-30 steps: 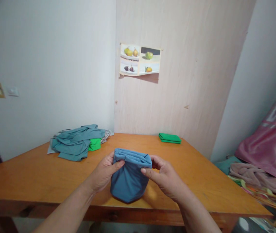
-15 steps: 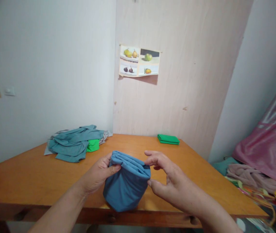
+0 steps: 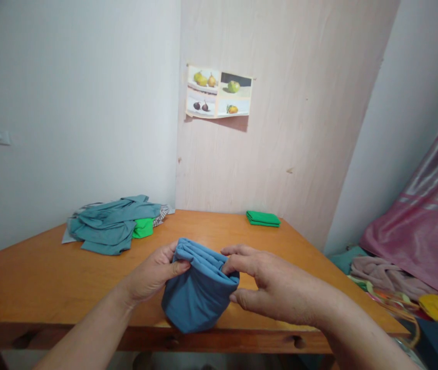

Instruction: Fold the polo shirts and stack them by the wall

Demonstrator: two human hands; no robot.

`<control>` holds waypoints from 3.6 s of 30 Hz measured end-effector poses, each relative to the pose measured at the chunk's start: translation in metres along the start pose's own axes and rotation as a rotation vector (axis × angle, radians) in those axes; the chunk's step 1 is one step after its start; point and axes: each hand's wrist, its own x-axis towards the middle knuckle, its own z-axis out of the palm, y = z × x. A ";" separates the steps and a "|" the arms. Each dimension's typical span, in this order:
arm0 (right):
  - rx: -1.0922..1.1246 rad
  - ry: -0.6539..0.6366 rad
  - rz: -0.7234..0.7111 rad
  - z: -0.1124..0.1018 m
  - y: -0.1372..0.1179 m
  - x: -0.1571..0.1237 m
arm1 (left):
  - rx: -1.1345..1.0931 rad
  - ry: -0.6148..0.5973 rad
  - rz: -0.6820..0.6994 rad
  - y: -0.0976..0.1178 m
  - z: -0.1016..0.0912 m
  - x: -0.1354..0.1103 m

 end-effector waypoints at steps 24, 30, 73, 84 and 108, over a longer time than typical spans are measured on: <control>-0.111 0.211 0.105 0.011 -0.003 0.011 | 0.066 -0.032 -0.019 0.001 0.002 0.000; -0.185 0.106 0.060 0.007 -0.012 0.016 | 0.030 -0.045 -0.029 -0.001 0.004 0.001; -0.117 0.011 0.136 0.003 -0.012 0.024 | 0.059 -0.054 -0.002 -0.003 0.011 0.010; -0.218 0.001 0.234 0.012 -0.002 0.025 | 0.435 0.022 0.124 0.006 0.013 0.010; -0.217 -0.028 0.261 0.008 -0.004 0.024 | 0.563 -0.098 0.005 0.042 0.006 0.012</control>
